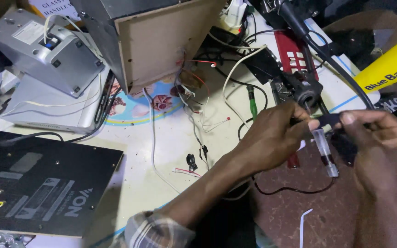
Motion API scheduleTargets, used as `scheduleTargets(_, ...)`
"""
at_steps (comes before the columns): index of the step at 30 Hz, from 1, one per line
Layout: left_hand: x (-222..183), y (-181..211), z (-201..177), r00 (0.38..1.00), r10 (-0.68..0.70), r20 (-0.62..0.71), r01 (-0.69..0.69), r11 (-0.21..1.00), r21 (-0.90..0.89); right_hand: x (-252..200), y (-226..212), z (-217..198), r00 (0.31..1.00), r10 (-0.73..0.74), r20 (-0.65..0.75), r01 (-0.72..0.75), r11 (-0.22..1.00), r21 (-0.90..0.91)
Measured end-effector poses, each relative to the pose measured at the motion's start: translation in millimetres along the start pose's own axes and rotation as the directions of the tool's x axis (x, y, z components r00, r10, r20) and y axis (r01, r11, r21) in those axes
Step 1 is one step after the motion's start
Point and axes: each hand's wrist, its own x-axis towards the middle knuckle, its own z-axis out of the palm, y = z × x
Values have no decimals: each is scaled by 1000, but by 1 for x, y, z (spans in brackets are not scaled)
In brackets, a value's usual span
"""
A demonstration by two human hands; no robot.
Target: Connecting electrical wires by twisting them together and insulating the joints with electrical tape.
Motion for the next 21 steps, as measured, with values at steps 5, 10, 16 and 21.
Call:
scheduleTargets(5,32,-8,12,999,9,-34,-8,1000,24,33,29,9,994,91,56,-91,996,7)
scheduleTargets(10,38,-1,16,968,-240,-68,248,956,156,32,21,24,954,292,60,-297,949,102)
scheduleTargets(16,43,-3,21,965,-244,-96,258,950,179,34,4,30,943,319,93,-323,946,21)
scheduleTargets(21,41,-7,25,981,-145,-131,177,943,282,34,2,34,939,343,27,-340,937,-75)
